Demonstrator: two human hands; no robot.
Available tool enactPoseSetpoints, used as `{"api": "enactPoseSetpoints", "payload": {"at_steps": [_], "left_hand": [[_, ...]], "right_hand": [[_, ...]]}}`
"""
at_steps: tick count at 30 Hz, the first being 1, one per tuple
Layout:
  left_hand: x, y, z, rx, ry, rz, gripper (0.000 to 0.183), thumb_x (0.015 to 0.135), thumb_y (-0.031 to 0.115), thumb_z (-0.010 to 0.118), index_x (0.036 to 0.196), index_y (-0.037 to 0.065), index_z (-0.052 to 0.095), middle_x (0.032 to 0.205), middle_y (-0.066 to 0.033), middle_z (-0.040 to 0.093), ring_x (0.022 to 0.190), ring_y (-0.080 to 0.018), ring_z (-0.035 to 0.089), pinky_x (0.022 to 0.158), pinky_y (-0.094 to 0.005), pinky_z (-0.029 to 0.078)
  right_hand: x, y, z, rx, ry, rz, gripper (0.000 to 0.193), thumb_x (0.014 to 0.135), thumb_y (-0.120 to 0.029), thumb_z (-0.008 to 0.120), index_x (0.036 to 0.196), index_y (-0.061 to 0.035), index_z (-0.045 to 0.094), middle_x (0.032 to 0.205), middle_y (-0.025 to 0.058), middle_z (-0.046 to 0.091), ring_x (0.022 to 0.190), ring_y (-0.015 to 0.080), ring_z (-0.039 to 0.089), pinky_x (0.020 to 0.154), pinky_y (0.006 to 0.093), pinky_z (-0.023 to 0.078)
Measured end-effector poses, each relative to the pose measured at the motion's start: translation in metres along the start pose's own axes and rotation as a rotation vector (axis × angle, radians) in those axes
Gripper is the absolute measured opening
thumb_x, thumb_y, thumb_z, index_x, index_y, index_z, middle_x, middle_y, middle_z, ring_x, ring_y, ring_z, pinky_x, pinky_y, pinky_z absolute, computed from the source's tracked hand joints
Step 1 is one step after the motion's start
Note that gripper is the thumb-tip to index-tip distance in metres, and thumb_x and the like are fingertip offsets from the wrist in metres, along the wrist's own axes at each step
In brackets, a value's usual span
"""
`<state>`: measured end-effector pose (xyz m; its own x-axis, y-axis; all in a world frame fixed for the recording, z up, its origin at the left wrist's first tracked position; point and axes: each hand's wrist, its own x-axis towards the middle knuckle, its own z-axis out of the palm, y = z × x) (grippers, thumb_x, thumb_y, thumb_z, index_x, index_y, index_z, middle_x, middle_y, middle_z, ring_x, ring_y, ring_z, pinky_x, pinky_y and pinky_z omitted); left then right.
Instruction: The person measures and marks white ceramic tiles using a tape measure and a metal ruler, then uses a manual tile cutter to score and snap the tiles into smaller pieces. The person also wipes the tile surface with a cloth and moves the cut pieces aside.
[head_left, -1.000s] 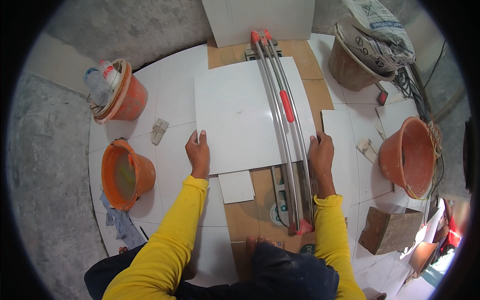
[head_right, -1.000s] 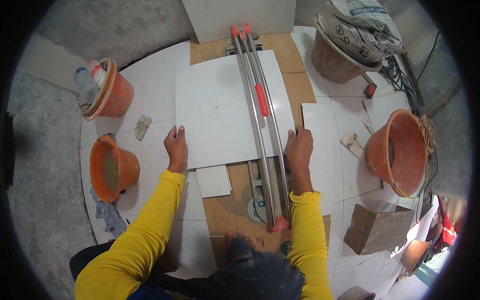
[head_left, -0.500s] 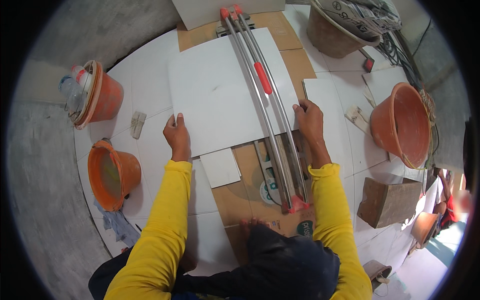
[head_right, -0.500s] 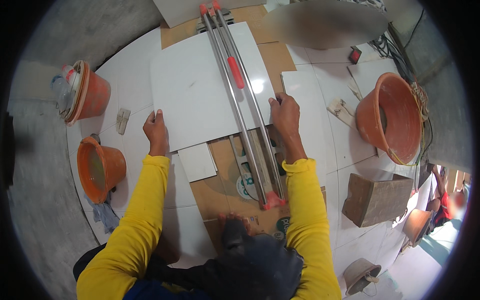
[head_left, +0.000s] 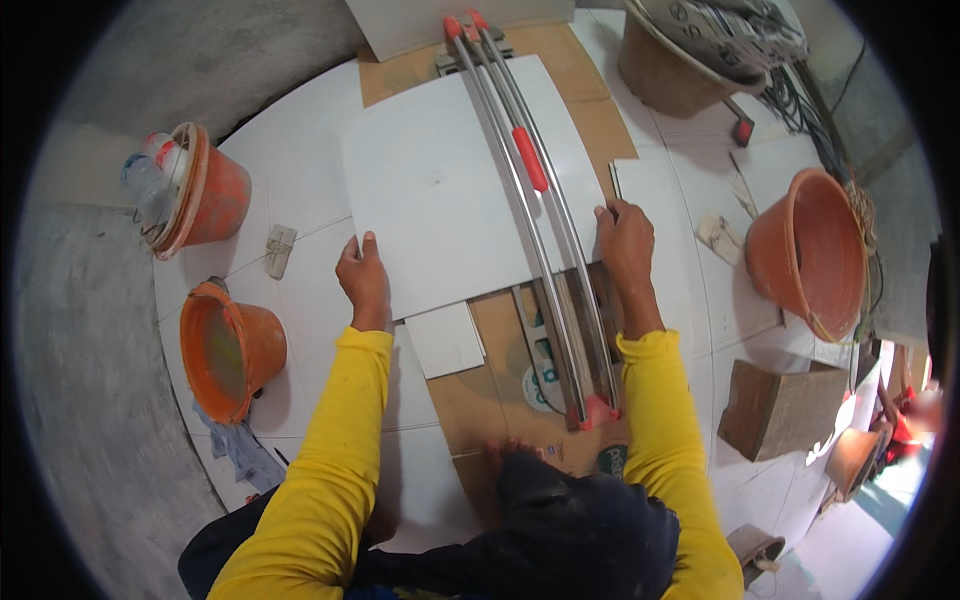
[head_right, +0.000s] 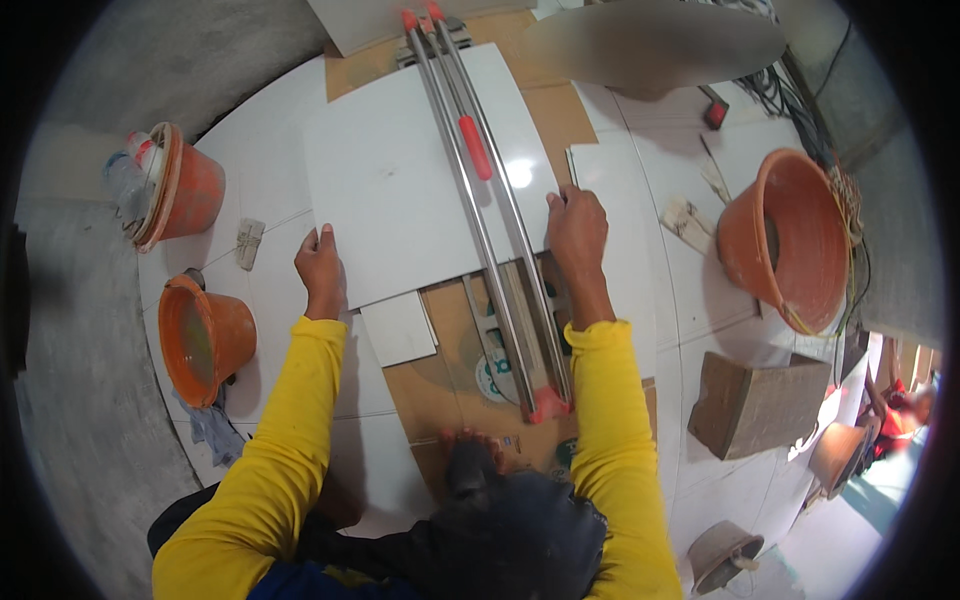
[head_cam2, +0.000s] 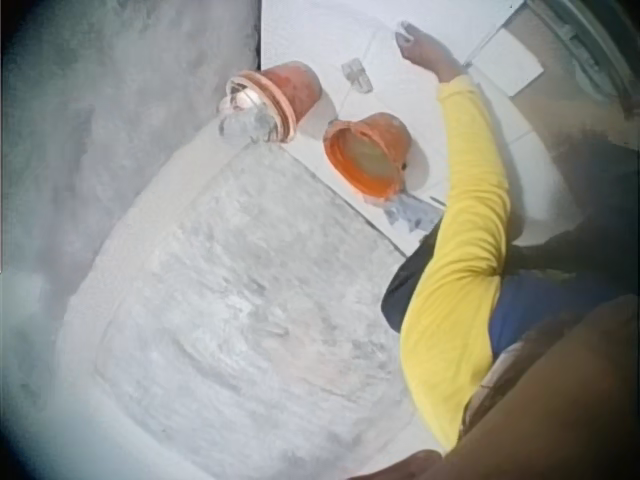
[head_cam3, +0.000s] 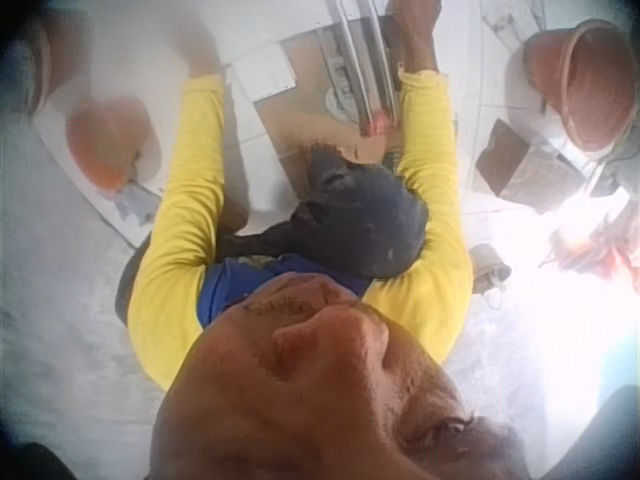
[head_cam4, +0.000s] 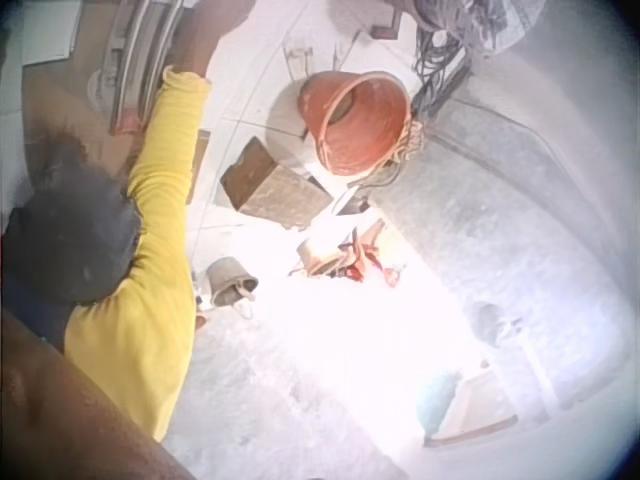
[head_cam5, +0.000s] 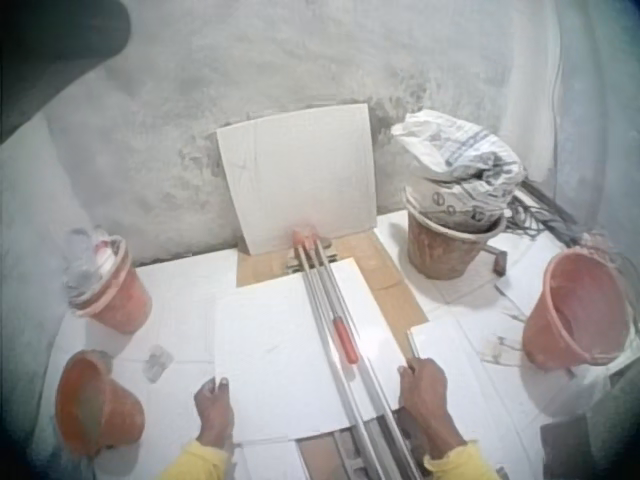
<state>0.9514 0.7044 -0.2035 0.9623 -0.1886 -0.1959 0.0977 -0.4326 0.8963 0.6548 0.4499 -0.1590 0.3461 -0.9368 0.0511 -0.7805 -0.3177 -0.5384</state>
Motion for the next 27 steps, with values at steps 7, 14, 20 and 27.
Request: {"api": "enactPoseSetpoints", "payload": {"at_steps": [7, 14, 20, 27], "left_hand": [[-0.005, 0.012, -0.004, -0.111, -0.127, -0.029, 0.061, 0.104, 0.032, 0.070, 0.143, -0.013, 0.056, 0.139, -0.0250, 0.067, 0.127, -0.0313, 0.065, 0.111, -0.0386, 0.048], [-0.022, 0.013, 0.005, 0.317, 0.096, 0.119, 0.061, 0.099, 0.036, 0.076, 0.143, -0.003, 0.059, 0.134, -0.0259, 0.064, 0.124, -0.0380, 0.061, 0.107, -0.0470, 0.049], [-0.086, 0.044, 0.010, 0.394, -0.461, 0.942, 0.073, 0.082, 0.039, 0.090, 0.141, 0.005, 0.063, 0.146, -0.0222, 0.057, 0.134, -0.0416, 0.053, 0.115, -0.0522, 0.042], [-0.101, 0.061, 0.022, 0.615, -0.727, 1.041, 0.075, 0.082, 0.048, 0.085, 0.149, 0.020, 0.063, 0.167, -0.0160, 0.043, 0.156, -0.0367, 0.037, 0.128, -0.0539, 0.029]], "right_hand": [[0.005, -0.073, -0.021, 0.403, 0.096, -0.343, 0.027, 0.104, -0.021, 0.070, 0.113, 0.0035, 0.074, 0.100, 0.0176, 0.073, 0.092, 0.0356, 0.069, 0.085, 0.0463, 0.054], [0.027, -0.103, 0.004, 0.015, -0.045, -0.408, 0.044, 0.096, -0.028, 0.076, 0.123, 0.0060, 0.068, 0.099, 0.0224, 0.069, 0.094, 0.0403, 0.069, 0.085, 0.0504, 0.056], [0.059, -0.107, -0.001, 0.224, -0.278, -0.125, 0.046, 0.088, -0.025, 0.071, 0.122, 0.0060, 0.067, 0.099, 0.0245, 0.074, 0.097, 0.0419, 0.073, 0.090, 0.0488, 0.057], [0.071, -0.136, -0.042, 1.031, -0.527, 0.127, 0.026, 0.099, -0.024, 0.068, 0.109, -0.0020, 0.059, 0.080, 0.0037, 0.061, 0.064, 0.0094, 0.053, 0.057, 0.0242, 0.041]]}}
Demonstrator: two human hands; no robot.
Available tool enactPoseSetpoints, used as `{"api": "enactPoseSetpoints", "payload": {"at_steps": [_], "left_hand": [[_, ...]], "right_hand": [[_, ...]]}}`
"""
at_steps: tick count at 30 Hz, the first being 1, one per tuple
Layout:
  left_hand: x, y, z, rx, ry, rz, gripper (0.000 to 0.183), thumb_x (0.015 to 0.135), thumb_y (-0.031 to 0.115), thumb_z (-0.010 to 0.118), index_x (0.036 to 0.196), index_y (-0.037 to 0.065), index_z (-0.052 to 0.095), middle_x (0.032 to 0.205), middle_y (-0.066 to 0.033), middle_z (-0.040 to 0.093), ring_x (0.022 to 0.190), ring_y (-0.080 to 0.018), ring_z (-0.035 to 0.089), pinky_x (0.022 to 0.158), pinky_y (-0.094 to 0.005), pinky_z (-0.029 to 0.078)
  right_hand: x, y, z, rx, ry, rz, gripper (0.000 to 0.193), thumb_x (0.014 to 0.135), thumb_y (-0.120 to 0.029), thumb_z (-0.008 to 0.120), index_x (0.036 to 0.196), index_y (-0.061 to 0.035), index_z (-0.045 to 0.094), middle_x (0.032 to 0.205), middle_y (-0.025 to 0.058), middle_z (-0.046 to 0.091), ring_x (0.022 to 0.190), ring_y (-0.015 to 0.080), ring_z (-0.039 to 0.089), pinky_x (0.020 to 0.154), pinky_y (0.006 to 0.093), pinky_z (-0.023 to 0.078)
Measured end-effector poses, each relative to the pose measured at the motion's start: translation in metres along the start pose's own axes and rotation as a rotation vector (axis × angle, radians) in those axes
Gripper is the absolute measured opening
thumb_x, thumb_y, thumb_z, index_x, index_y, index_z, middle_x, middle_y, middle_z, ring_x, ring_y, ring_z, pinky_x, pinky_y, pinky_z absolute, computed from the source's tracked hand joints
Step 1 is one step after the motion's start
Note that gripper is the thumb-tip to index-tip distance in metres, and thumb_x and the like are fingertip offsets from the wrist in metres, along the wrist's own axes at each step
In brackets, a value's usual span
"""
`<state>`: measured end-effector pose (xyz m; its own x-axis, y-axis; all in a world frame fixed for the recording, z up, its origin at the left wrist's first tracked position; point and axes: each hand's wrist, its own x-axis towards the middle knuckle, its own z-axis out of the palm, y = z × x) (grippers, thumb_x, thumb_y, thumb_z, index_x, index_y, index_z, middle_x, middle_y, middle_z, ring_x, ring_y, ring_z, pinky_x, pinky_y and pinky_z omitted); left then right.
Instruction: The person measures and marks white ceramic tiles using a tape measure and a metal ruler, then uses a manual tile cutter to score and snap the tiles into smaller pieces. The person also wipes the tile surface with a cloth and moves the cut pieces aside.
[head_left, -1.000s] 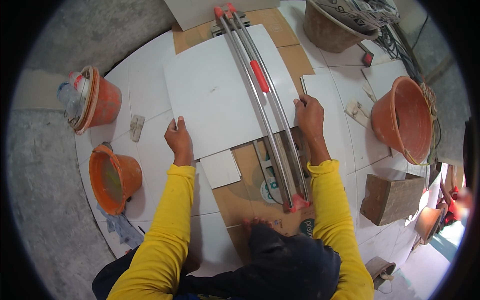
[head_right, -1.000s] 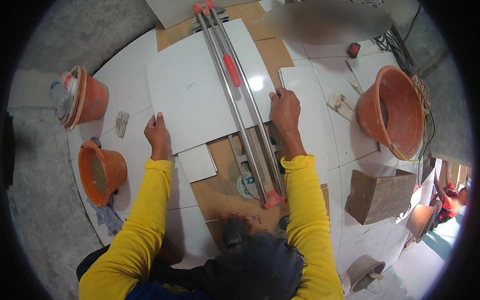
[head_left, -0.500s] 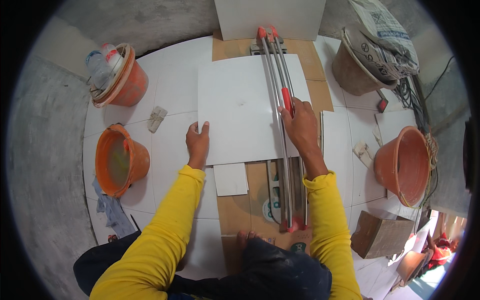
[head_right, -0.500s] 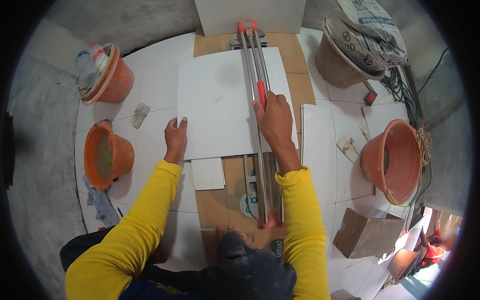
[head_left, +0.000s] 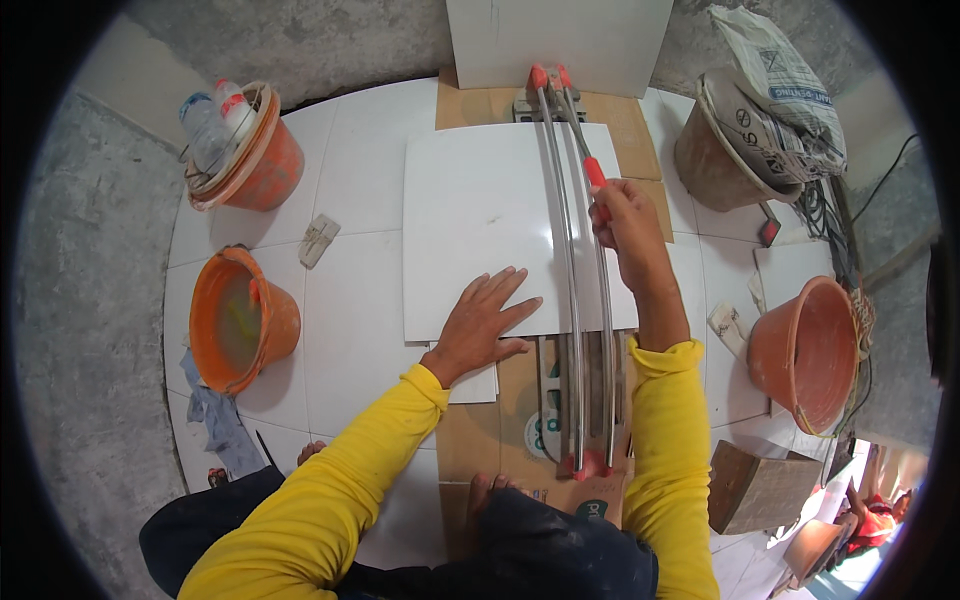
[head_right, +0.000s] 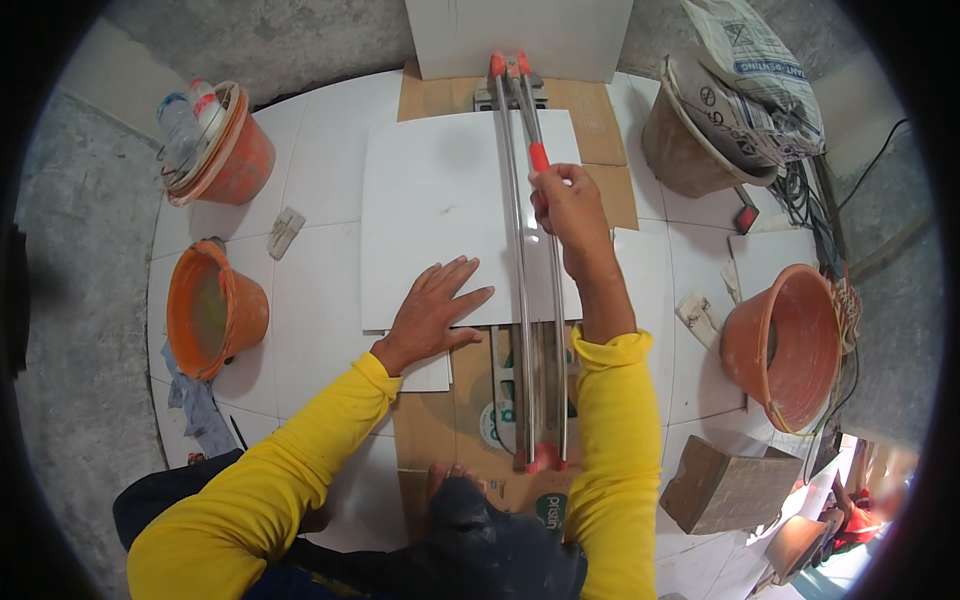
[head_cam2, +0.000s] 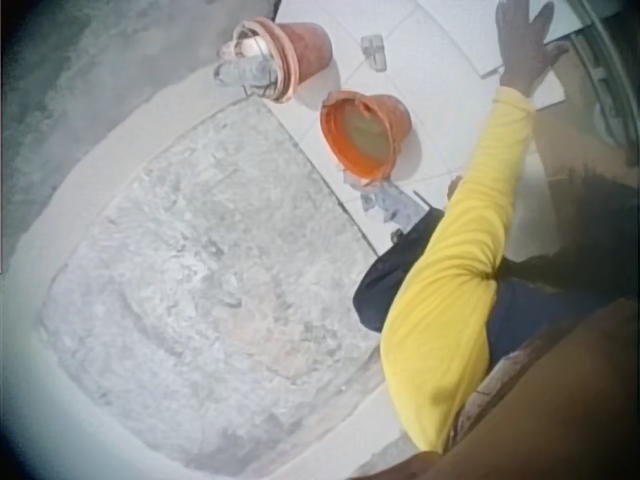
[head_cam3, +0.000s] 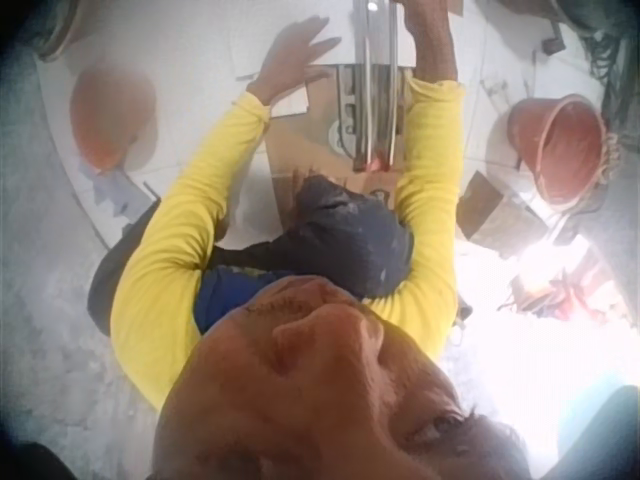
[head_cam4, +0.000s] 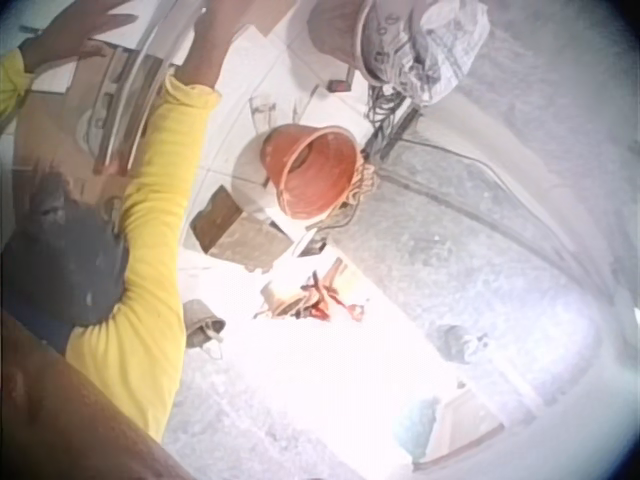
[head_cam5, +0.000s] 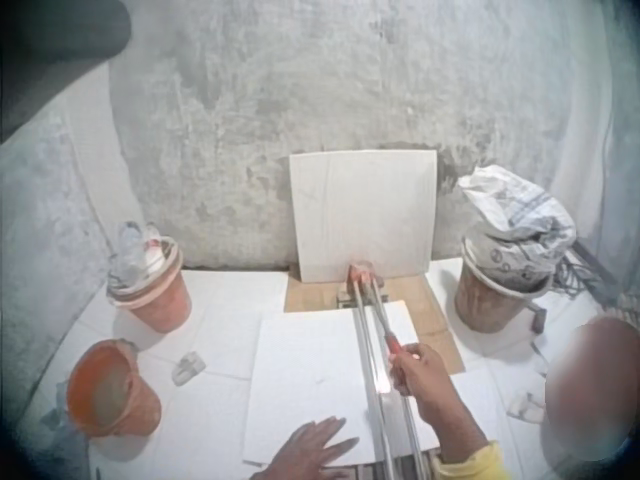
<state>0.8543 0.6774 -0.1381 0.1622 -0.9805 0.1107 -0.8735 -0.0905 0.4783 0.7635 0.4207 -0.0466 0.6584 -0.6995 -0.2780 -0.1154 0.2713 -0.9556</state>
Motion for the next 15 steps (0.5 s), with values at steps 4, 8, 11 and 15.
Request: {"api": "enactPoseSetpoints", "payload": {"at_steps": [4, 8, 11, 15], "left_hand": [[-0.001, -0.008, 0.005, 0.043, -0.006, 0.049, 0.071, 0.086, 0.052, 0.081, 0.148, 0.021, 0.064, 0.168, -0.0156, 0.042, 0.157, -0.0360, 0.037, 0.128, -0.0556, 0.028], [-0.001, -0.008, 0.006, 0.050, 0.012, 0.042, 0.070, 0.087, 0.053, 0.080, 0.147, 0.021, 0.065, 0.168, -0.0160, 0.044, 0.156, -0.0362, 0.038, 0.128, -0.0576, 0.029], [-0.001, -0.007, 0.006, 0.045, 0.011, 0.033, 0.070, 0.086, 0.053, 0.080, 0.146, 0.020, 0.066, 0.168, -0.0166, 0.044, 0.156, -0.0366, 0.039, 0.127, -0.0584, 0.029], [0.000, -0.008, 0.008, 0.036, 0.027, 0.040, 0.070, 0.085, 0.052, 0.081, 0.145, 0.019, 0.067, 0.168, -0.0170, 0.044, 0.156, -0.0366, 0.039, 0.127, -0.0589, 0.029]], "right_hand": [[-0.002, -0.034, 0.000, 0.222, -0.095, -0.012, 0.022, 0.101, -0.024, 0.068, 0.100, -0.0064, 0.055, 0.076, 0.0002, 0.055, 0.059, 0.0067, 0.046, 0.053, 0.0219, 0.035], [-0.004, -0.054, 0.005, 0.280, -0.145, -0.047, 0.019, 0.105, -0.022, 0.064, 0.097, -0.0082, 0.053, 0.077, -0.0009, 0.055, 0.058, 0.0055, 0.045, 0.054, 0.0221, 0.035], [-0.003, -0.059, 0.003, 0.271, -0.145, -0.038, 0.018, 0.106, -0.022, 0.062, 0.097, -0.0083, 0.053, 0.078, -0.0011, 0.056, 0.058, 0.0050, 0.045, 0.056, 0.0222, 0.037], [-0.004, -0.056, 0.000, 0.286, -0.145, -0.037, 0.019, 0.106, -0.022, 0.063, 0.098, -0.0084, 0.053, 0.079, -0.0010, 0.057, 0.058, 0.0046, 0.045, 0.056, 0.0220, 0.037]]}}
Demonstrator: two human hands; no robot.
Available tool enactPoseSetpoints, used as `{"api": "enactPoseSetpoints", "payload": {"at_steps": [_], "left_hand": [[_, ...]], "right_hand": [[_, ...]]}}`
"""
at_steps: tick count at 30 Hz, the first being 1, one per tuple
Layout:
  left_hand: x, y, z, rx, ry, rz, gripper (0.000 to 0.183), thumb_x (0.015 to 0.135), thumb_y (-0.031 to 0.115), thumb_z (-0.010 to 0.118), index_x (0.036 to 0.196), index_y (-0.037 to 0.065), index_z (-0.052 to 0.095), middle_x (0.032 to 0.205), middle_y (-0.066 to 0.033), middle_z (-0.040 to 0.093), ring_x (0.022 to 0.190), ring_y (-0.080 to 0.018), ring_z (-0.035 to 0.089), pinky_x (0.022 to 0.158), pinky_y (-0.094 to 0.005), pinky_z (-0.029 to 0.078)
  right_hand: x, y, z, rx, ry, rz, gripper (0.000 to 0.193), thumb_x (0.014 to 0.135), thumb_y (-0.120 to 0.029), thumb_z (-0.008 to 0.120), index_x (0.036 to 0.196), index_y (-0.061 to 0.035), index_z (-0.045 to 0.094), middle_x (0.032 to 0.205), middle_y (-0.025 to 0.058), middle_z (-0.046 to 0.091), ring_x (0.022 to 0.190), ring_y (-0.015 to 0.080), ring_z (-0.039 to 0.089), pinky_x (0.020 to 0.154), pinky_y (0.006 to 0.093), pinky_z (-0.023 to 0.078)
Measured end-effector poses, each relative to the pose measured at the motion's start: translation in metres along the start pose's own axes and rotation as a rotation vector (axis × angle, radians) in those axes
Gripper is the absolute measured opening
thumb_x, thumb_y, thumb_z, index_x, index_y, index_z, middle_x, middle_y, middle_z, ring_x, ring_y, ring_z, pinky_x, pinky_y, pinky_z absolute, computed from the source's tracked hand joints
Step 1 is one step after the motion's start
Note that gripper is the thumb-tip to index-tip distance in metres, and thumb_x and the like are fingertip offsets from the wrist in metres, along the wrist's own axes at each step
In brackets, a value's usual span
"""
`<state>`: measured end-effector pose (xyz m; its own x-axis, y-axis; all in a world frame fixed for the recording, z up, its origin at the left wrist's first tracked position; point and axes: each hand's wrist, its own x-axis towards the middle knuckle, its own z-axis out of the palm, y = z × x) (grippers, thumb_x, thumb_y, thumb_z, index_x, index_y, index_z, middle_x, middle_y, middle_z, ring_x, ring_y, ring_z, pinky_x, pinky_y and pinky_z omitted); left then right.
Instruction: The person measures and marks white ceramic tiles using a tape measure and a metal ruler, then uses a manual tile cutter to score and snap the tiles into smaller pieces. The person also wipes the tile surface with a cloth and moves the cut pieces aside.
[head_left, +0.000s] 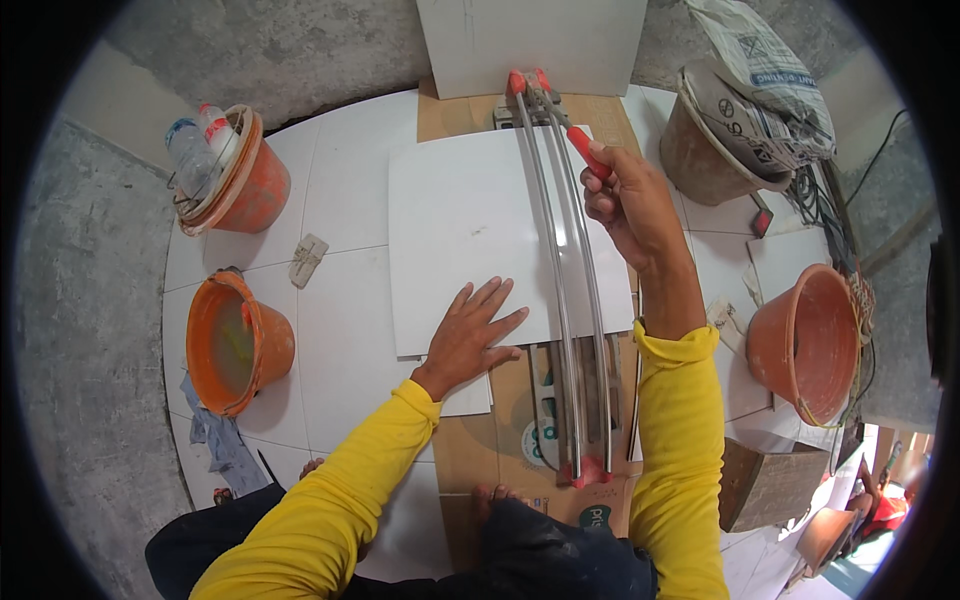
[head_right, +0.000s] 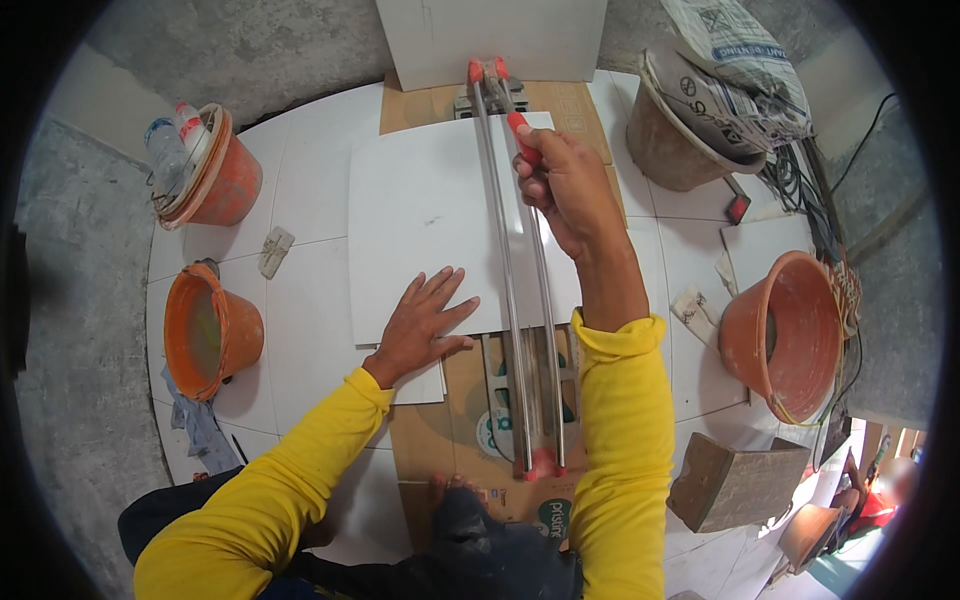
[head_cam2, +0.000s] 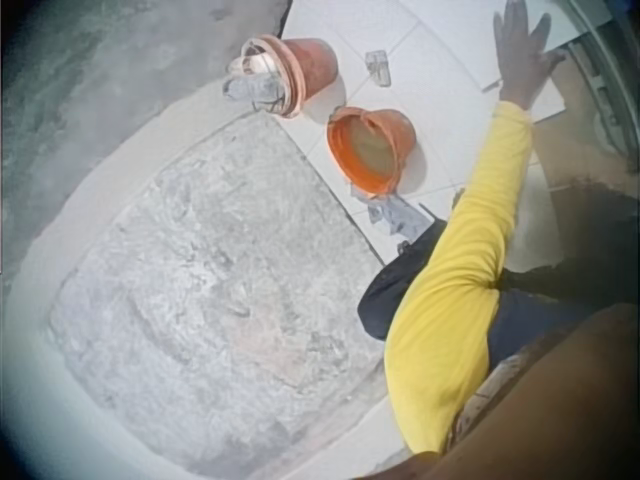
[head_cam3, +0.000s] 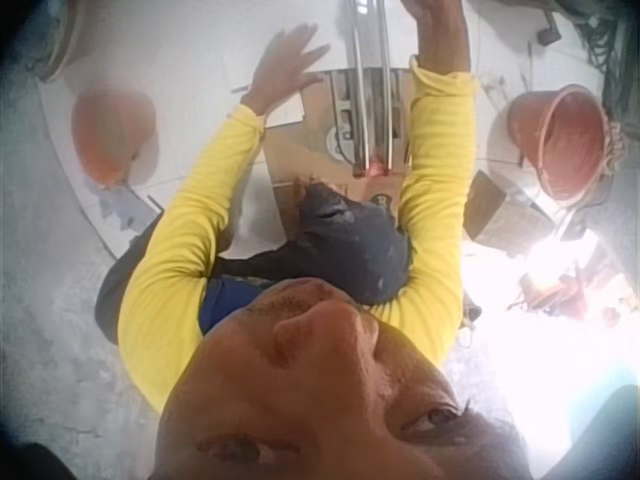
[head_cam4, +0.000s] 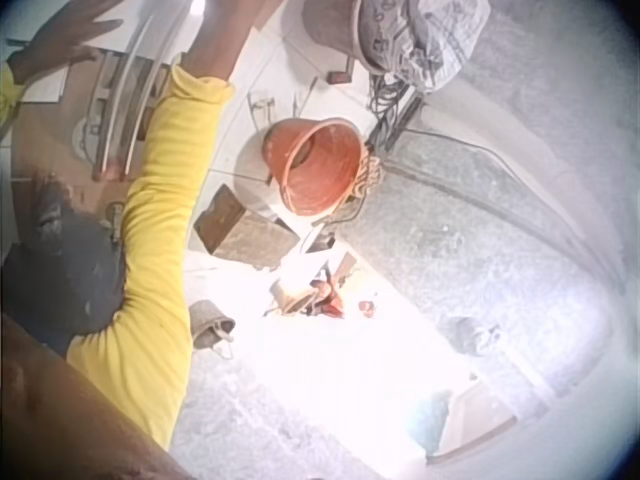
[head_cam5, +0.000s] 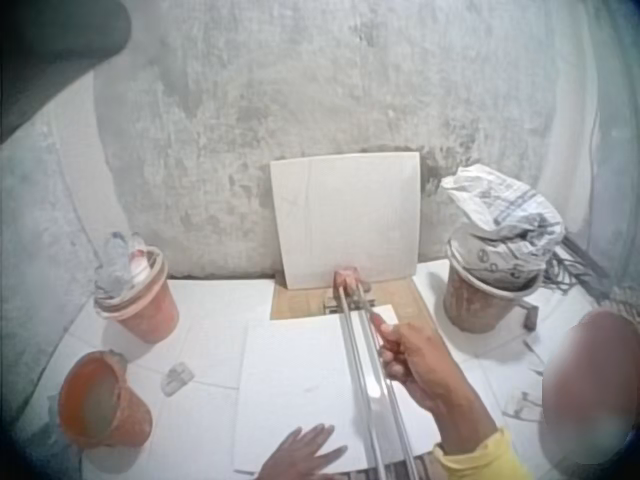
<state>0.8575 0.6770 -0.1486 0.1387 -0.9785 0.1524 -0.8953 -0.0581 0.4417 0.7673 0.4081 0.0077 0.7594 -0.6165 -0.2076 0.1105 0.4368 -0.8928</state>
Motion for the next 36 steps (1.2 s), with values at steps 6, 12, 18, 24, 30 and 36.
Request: {"api": "enactPoseSetpoints", "payload": {"at_steps": [6, 12, 18, 24, 30, 36], "left_hand": [[0.002, -0.003, -0.001, -0.012, -0.004, -0.009, 0.070, 0.084, 0.050, 0.083, 0.145, 0.019, 0.068, 0.167, -0.0169, 0.045, 0.156, -0.0369, 0.039, 0.127, -0.0596, 0.029], [0.013, -0.013, -0.003, -0.012, 0.008, -0.012, 0.071, 0.083, 0.048, 0.085, 0.145, 0.019, 0.068, 0.168, -0.0166, 0.044, 0.156, -0.0371, 0.039, 0.127, -0.0594, 0.028], [0.019, -0.018, -0.006, -0.030, -0.002, -0.022, 0.072, 0.082, 0.046, 0.087, 0.146, 0.020, 0.067, 0.168, -0.0157, 0.045, 0.156, -0.0361, 0.039, 0.128, -0.0582, 0.027], [0.021, -0.021, -0.009, -0.036, 0.011, 0.011, 0.067, 0.082, 0.041, 0.088, 0.140, 0.014, 0.070, 0.163, -0.0162, 0.050, 0.154, -0.0353, 0.042, 0.126, -0.0550, 0.033], [0.016, -0.097, -0.028, 0.027, 0.792, -0.526, 0.036, 0.094, 0.019, 0.082, 0.124, 0.002, 0.071, 0.128, -0.0167, 0.067, 0.119, -0.0352, 0.062, 0.103, -0.0456, 0.052], [0.010, -0.170, -0.036, -0.701, 0.557, -1.001, 0.050, 0.102, 0.041, 0.072, 0.111, -0.008, 0.074, 0.093, -0.0131, 0.073, 0.087, -0.0179, 0.064, 0.086, -0.0325, 0.052]], "right_hand": [[-0.001, 0.001, 0.001, -0.011, 0.007, 0.004, 0.021, 0.105, -0.025, 0.066, 0.099, -0.0095, 0.054, 0.079, -0.0014, 0.058, 0.058, 0.0043, 0.045, 0.056, 0.0211, 0.038], [0.000, 0.001, -0.001, -0.022, 0.010, 0.009, 0.021, 0.105, -0.026, 0.067, 0.101, -0.0090, 0.055, 0.078, -0.0015, 0.057, 0.059, 0.0044, 0.045, 0.056, 0.0211, 0.038], [-0.001, 0.001, -0.003, -0.025, 0.000, 0.004, 0.021, 0.104, -0.026, 0.067, 0.101, -0.0079, 0.057, 0.078, -0.0006, 0.058, 0.059, 0.0050, 0.045, 0.057, 0.0226, 0.038], [-0.001, -0.002, -0.006, -0.030, -0.014, 0.025, 0.021, 0.104, -0.027, 0.068, 0.099, -0.0091, 0.059, 0.079, -0.0007, 0.059, 0.058, 0.0050, 0.045, 0.058, 0.0221, 0.037], [0.001, 0.000, -0.008, -0.021, -0.019, 0.030, 0.022, 0.104, -0.028, 0.069, 0.095, -0.0095, 0.059, 0.078, -0.0006, 0.061, 0.057, 0.0053, 0.046, 0.057, 0.0225, 0.038], [0.004, 0.010, -0.015, -0.055, -0.021, 0.044, 0.025, 0.102, -0.028, 0.069, 0.096, -0.0074, 0.058, 0.078, 0.0013, 0.062, 0.059, 0.0058, 0.048, 0.057, 0.0220, 0.039]]}}
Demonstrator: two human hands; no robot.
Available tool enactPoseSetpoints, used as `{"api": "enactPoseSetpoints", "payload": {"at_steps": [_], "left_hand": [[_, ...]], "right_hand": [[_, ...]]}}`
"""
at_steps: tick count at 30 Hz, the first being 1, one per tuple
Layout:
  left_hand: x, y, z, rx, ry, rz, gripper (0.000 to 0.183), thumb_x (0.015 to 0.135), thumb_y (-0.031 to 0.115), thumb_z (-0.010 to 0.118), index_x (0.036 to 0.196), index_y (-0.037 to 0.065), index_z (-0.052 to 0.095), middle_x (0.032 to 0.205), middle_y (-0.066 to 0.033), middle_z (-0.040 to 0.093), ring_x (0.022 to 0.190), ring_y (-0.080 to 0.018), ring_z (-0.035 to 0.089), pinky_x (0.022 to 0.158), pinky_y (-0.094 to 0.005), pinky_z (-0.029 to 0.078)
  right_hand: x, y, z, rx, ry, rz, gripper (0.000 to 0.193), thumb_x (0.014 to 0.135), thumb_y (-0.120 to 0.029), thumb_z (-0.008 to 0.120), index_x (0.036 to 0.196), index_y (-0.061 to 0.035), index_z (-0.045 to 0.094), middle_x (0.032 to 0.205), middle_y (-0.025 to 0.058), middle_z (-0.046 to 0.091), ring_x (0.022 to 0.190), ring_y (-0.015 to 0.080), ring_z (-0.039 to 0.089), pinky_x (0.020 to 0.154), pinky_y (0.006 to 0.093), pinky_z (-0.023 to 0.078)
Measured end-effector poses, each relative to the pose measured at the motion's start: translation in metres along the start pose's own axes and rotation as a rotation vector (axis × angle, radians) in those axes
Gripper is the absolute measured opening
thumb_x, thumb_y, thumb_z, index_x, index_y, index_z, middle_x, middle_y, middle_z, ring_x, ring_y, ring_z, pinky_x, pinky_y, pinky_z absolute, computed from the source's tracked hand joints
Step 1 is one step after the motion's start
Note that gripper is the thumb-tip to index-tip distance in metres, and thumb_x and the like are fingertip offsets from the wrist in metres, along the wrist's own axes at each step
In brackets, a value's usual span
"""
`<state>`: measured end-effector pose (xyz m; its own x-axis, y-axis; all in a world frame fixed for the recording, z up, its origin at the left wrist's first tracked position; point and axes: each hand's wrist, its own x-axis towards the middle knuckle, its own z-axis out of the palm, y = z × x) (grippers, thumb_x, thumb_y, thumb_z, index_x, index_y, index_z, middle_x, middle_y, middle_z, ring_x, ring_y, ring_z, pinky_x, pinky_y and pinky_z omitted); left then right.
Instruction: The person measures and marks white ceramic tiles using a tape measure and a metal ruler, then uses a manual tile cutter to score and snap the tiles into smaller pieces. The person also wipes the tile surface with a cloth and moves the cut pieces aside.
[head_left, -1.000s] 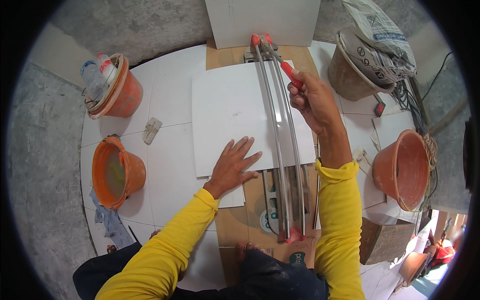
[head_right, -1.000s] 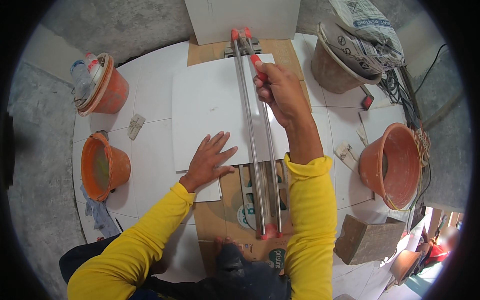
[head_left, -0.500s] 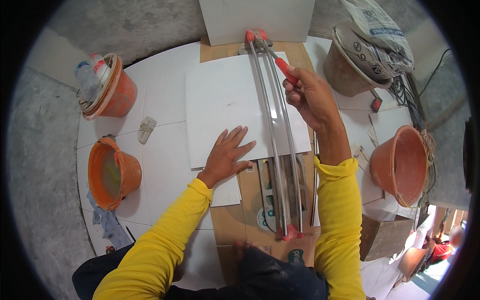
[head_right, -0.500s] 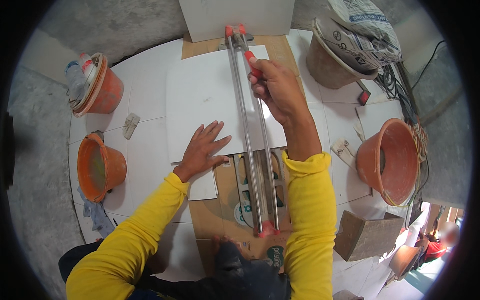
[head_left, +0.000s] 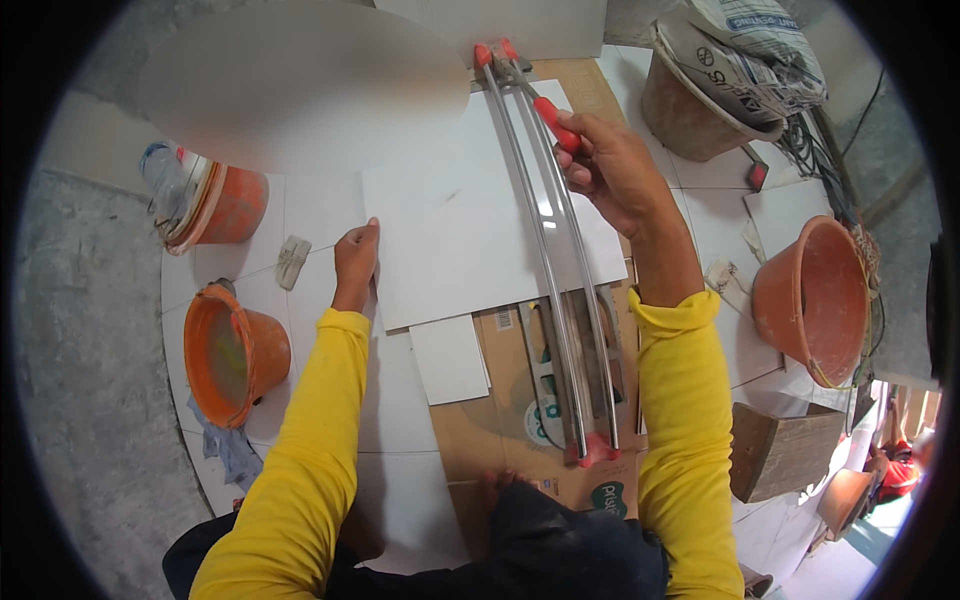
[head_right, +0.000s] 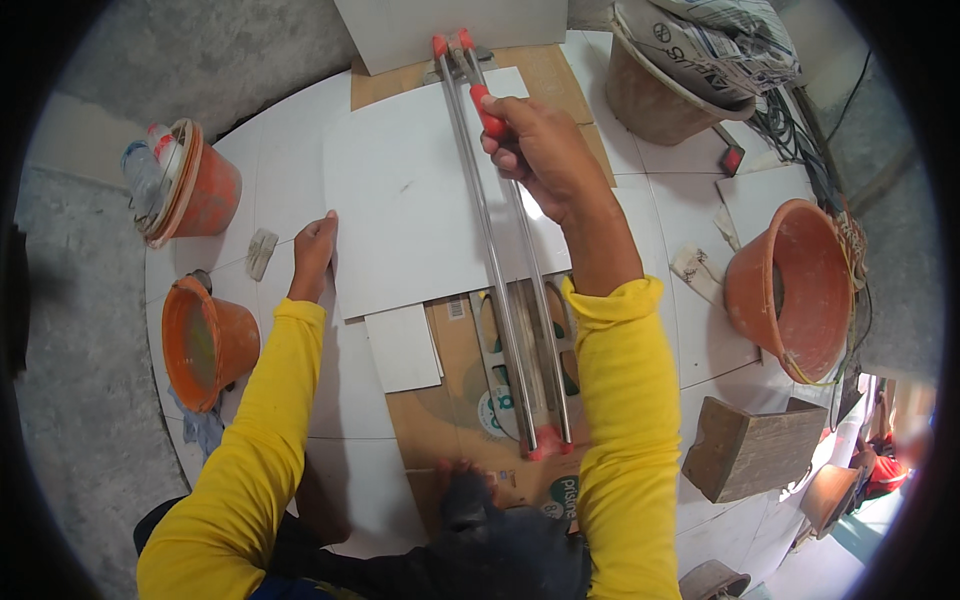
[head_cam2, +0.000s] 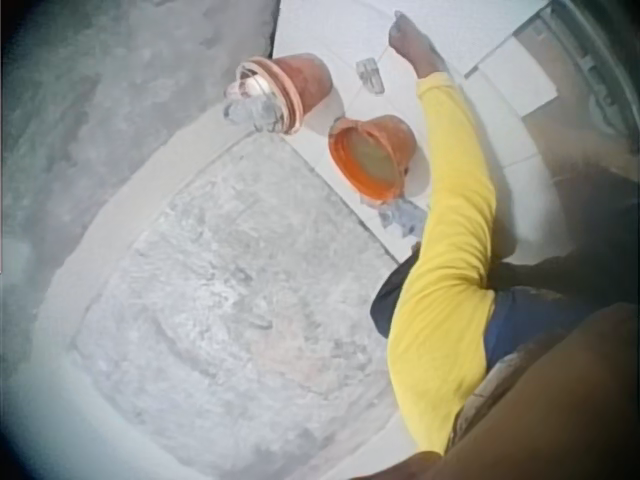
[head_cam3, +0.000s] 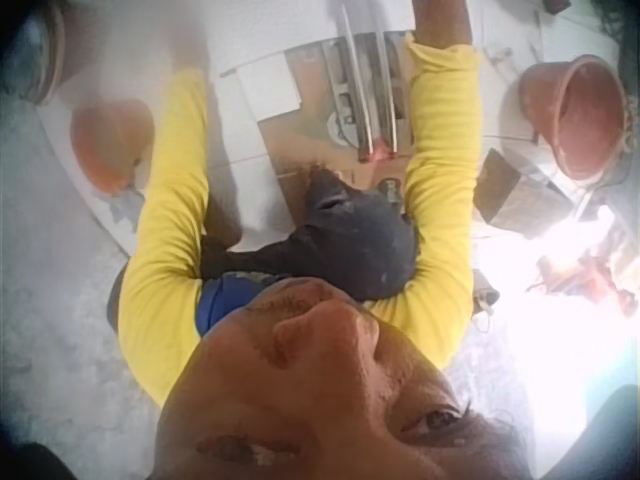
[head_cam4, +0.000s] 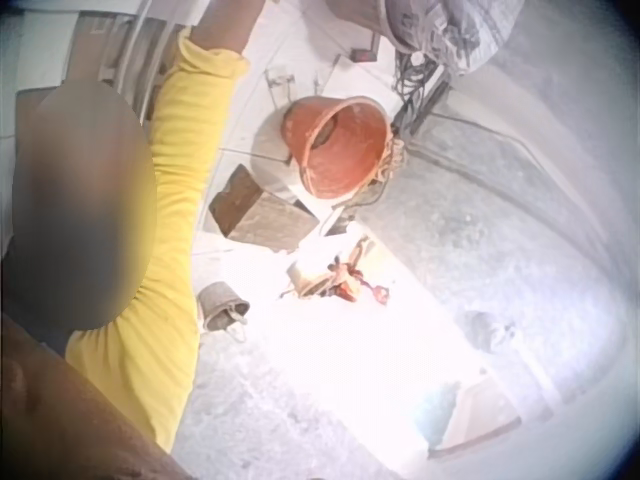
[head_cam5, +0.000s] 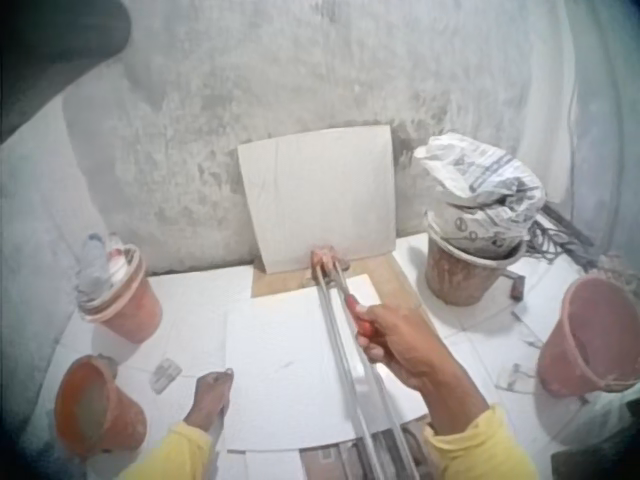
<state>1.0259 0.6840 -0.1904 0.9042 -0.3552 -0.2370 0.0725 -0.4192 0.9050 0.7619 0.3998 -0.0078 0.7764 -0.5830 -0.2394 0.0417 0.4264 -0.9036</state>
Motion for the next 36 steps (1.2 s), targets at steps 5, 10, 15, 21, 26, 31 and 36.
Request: {"api": "enactPoseSetpoints", "payload": {"at_steps": [5, 10, 15, 21, 26, 31, 36], "left_hand": [[0.001, 0.006, 0.015, 0.360, 0.090, -0.037, 0.061, 0.102, 0.052, 0.067, 0.112, -0.007, 0.074, 0.098, -0.0163, 0.076, 0.095, -0.0249, 0.071, 0.090, -0.0371, 0.054], [0.000, 0.000, 0.016, 0.371, 0.201, 0.056, 0.064, 0.103, 0.056, 0.064, 0.110, -0.006, 0.076, 0.099, -0.0191, 0.077, 0.098, -0.0309, 0.073, 0.093, -0.0404, 0.054], [0.004, -0.006, 0.017, 0.319, 0.195, 0.092, 0.061, 0.104, 0.054, 0.065, 0.110, -0.006, 0.076, 0.098, -0.0175, 0.077, 0.095, -0.0292, 0.071, 0.093, -0.0399, 0.054], [0.004, -0.004, 0.016, 0.244, 0.177, 0.069, 0.057, 0.104, 0.050, 0.067, 0.107, -0.006, 0.075, 0.094, -0.0150, 0.075, 0.092, -0.0266, 0.068, 0.092, -0.0385, 0.053], [0.002, -0.006, 0.022, 0.259, 0.192, 0.070, 0.057, 0.104, 0.050, 0.067, 0.110, -0.006, 0.074, 0.098, -0.0159, 0.076, 0.095, -0.0278, 0.069, 0.093, -0.0391, 0.054], [0.006, -0.013, 0.018, 0.301, 0.210, 0.067, 0.058, 0.103, 0.051, 0.067, 0.110, -0.006, 0.075, 0.101, -0.0187, 0.077, 0.098, -0.0318, 0.072, 0.094, -0.0407, 0.054], [0.008, -0.013, 0.019, 0.355, 0.202, 0.086, 0.059, 0.103, 0.052, 0.065, 0.109, -0.005, 0.076, 0.100, -0.0204, 0.078, 0.098, -0.0334, 0.073, 0.094, -0.0419, 0.055]], "right_hand": [[-0.004, 0.005, -0.006, -0.064, 0.026, 0.033, 0.025, 0.102, -0.029, 0.069, 0.096, -0.0071, 0.058, 0.079, 0.0015, 0.062, 0.059, 0.0064, 0.048, 0.058, 0.0239, 0.040], [-0.005, 0.006, -0.005, -0.060, -0.009, -0.002, 0.024, 0.103, -0.028, 0.068, 0.095, -0.0068, 0.059, 0.079, 0.0022, 0.061, 0.060, 0.0066, 0.048, 0.059, 0.0243, 0.040], [-0.005, 0.010, -0.006, -0.026, -0.024, -0.021, 0.023, 0.104, -0.026, 0.066, 0.096, -0.0050, 0.061, 0.080, 0.0023, 0.062, 0.061, 0.0063, 0.049, 0.060, 0.0233, 0.041], [-0.007, 0.010, -0.005, -0.055, -0.020, -0.038, 0.023, 0.105, -0.026, 0.065, 0.096, -0.0048, 0.063, 0.082, 0.0014, 0.064, 0.062, 0.0044, 0.052, 0.061, 0.0215, 0.043], [-0.006, 0.010, -0.007, -0.050, -0.001, -0.029, 0.023, 0.105, -0.027, 0.066, 0.095, -0.0054, 0.063, 0.081, 0.0006, 0.064, 0.061, 0.0043, 0.051, 0.060, 0.0216, 0.043], [-0.006, 0.009, -0.003, -0.043, -0.028, -0.026, 0.025, 0.104, -0.029, 0.068, 0.095, -0.0062, 0.063, 0.080, 0.0000, 0.063, 0.061, 0.0046, 0.050, 0.060, 0.0222, 0.041], [-0.004, 0.012, -0.008, -0.018, 0.011, 0.003, 0.026, 0.102, -0.031, 0.071, 0.096, -0.0066, 0.064, 0.080, -0.0002, 0.063, 0.061, 0.0053, 0.049, 0.060, 0.0226, 0.040]]}}
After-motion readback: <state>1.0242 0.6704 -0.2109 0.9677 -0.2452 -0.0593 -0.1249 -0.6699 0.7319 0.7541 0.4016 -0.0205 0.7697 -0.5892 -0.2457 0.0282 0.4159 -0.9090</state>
